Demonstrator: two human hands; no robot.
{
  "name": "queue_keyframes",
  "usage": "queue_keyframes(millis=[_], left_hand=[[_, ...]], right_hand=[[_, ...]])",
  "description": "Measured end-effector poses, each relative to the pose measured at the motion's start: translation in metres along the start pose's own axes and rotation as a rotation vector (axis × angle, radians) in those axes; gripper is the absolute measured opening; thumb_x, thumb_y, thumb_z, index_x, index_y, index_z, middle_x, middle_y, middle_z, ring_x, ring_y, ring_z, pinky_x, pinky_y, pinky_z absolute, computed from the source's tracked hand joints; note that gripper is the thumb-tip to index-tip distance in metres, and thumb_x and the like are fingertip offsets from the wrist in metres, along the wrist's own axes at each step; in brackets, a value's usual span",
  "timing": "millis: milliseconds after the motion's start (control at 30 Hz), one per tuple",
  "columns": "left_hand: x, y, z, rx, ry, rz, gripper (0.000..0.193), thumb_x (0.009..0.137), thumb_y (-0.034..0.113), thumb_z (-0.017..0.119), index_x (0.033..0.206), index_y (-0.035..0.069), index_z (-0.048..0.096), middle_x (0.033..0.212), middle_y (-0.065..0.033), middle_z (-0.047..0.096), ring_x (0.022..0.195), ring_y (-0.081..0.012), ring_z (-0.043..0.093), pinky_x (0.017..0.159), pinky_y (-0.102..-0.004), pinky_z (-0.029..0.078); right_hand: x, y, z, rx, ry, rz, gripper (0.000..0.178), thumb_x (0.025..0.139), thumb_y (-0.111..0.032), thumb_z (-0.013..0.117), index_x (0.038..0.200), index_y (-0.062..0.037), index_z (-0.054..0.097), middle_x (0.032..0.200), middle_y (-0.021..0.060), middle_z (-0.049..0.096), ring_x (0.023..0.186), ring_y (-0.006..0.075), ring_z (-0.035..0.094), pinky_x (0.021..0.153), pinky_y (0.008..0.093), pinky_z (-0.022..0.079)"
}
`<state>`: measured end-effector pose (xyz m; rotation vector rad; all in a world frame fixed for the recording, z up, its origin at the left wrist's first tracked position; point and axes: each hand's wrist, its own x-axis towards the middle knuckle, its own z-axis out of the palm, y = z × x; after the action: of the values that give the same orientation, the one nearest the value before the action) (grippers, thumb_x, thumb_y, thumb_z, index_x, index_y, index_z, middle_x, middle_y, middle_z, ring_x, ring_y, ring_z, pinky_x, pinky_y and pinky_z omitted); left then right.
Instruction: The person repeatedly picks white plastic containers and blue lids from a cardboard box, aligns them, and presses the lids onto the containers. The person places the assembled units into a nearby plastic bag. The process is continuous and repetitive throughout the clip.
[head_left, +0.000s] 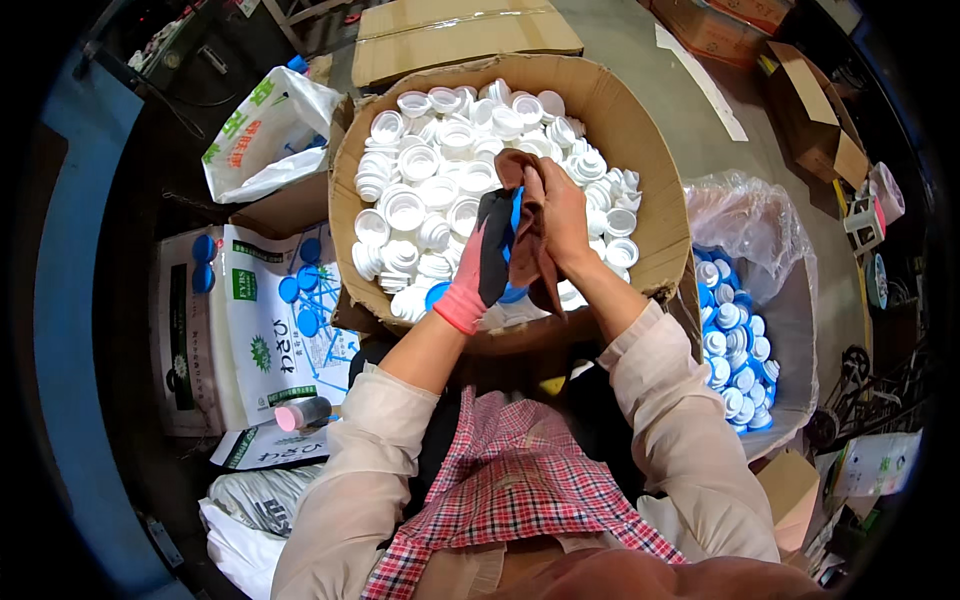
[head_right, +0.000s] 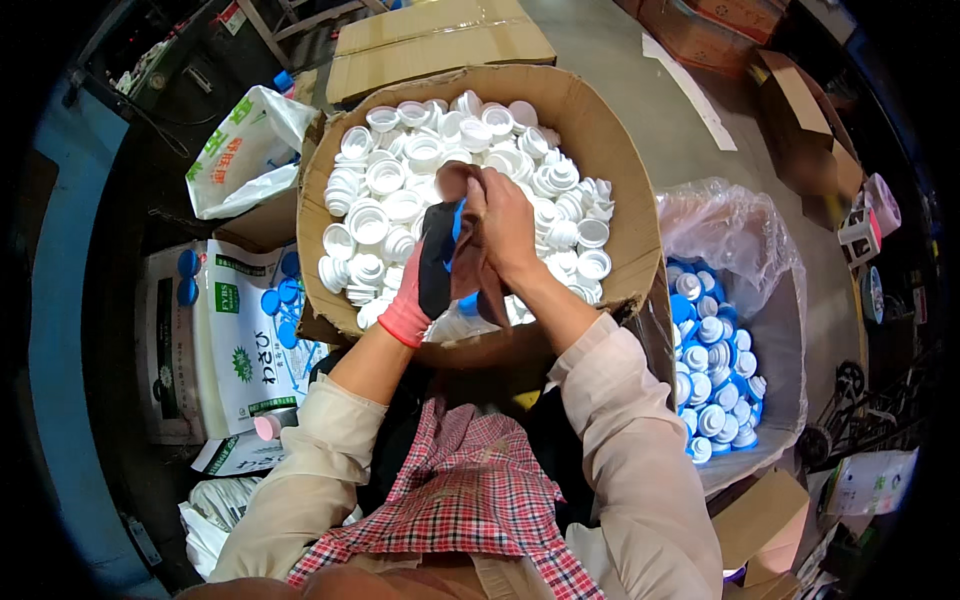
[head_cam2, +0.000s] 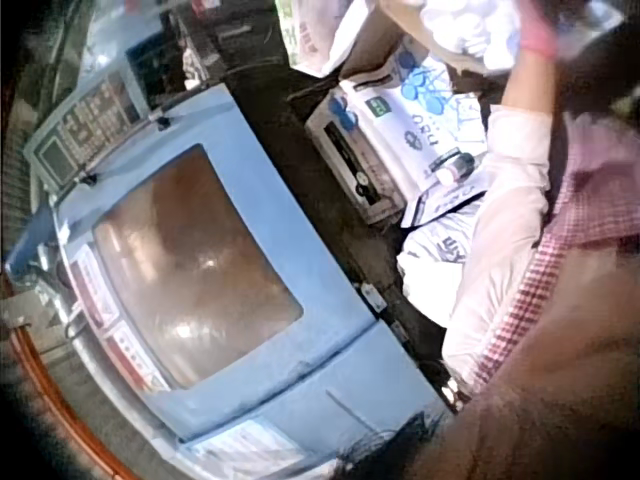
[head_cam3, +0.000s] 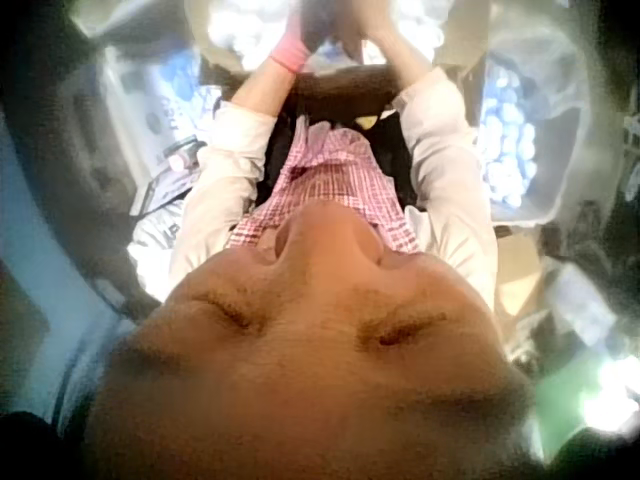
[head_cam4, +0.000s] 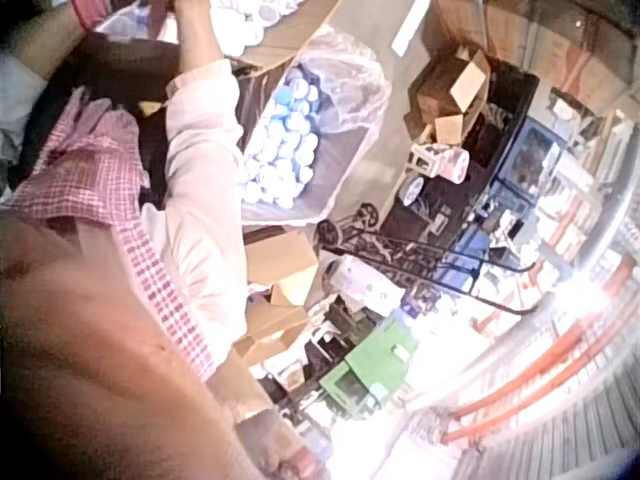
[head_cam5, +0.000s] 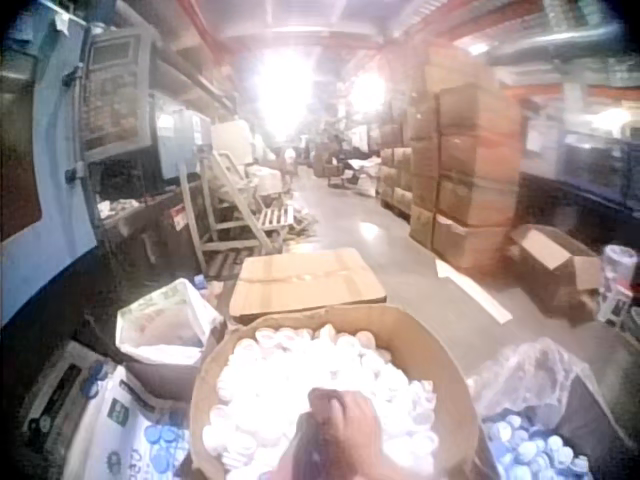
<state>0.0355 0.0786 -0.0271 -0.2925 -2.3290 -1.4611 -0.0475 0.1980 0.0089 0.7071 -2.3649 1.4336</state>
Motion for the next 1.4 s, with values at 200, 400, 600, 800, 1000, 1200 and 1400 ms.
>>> queue_keyframes(millis=[200,400,600,800,1000,1200,1400], left_hand=[[-0.006,0.002,-0.047,-0.611,0.139,-0.363,0.049,0.091,0.002,0.058,0.135,0.008,0.039,0.112,-0.0159,0.059,0.097,-0.0255,0.065,0.080,-0.0399,0.058],[0.003,-0.003,-0.026,-1.010,0.097,-0.362,0.038,0.092,0.009,0.058,0.127,0.002,0.046,0.113,-0.0129,0.061,0.098,-0.0233,0.064,0.082,-0.0369,0.055],[-0.003,-0.021,0.021,0.209,0.194,0.169,0.023,0.085,0.012,0.062,0.107,0.006,0.059,0.099,-0.0106,0.065,0.094,-0.0229,0.063,0.080,-0.0332,0.049],[0.007,0.016,0.008,-0.003,-0.140,-0.215,0.030,0.085,0.018,0.064,0.107,0.006,0.048,0.095,-0.0116,0.064,0.081,-0.0212,0.059,0.070,-0.0351,0.048],[0.014,-0.021,0.011,-0.239,-0.149,-0.493,0.041,0.096,0.034,0.048,0.124,0.005,0.051,0.107,-0.0168,0.063,0.096,-0.0207,0.059,0.085,-0.0336,0.045],[-0.012,-0.046,-0.032,0.924,-0.648,-0.711,0.061,0.085,0.050,0.058,0.116,-0.003,0.058,0.120,-0.0241,0.060,0.112,-0.0357,0.058,0.094,-0.0406,0.047],[-0.068,-0.113,-0.041,1.109,-0.832,-0.653,0.055,0.076,0.041,0.071,0.109,-0.002,0.064,0.111,-0.0222,0.065,0.104,-0.0331,0.064,0.090,-0.0394,0.051]], right_hand=[[-0.003,0.063,-0.018,-0.271,-0.205,0.086,0.025,0.095,-0.028,0.050,0.103,-0.0049,0.054,0.084,0.0246,0.064,0.079,0.0450,0.061,0.068,0.0507,0.047],[-0.016,0.010,-0.012,0.121,-0.114,-0.247,0.027,0.086,-0.007,0.062,0.112,-0.0028,0.057,0.115,0.0205,0.059,0.105,0.0395,0.057,0.090,0.0416,0.047],[-0.029,0.003,0.013,0.015,-0.223,-0.155,0.023,0.088,-0.028,0.060,0.103,-0.0117,0.065,0.105,0.0117,0.063,0.094,0.0353,0.060,0.078,0.0413,0.049],[-0.015,0.031,0.004,-0.175,-0.149,0.027,0.031,0.091,-0.032,0.055,0.081,-0.0034,0.062,0.073,0.0226,0.063,0.069,0.0423,0.061,0.062,0.0498,0.048],[-0.005,0.062,-0.014,-0.363,-0.075,0.096,0.036,0.091,-0.035,0.052,0.082,-0.0026,0.064,0.076,0.0221,0.065,0.072,0.0417,0.063,0.065,0.0507,0.049],[-0.002,0.064,-0.069,-0.041,-0.134,0.317,0.042,0.091,-0.039,0.052,0.101,-0.0003,0.063,0.094,0.0277,0.065,0.093,0.0441,0.061,0.080,0.0471,0.047],[-0.014,0.040,-0.054,0.170,-0.304,0.226,0.040,0.090,-0.040,0.055,0.093,-0.0012,0.063,0.089,0.0251,0.065,0.086,0.0440,0.061,0.075,0.0448,0.048]])
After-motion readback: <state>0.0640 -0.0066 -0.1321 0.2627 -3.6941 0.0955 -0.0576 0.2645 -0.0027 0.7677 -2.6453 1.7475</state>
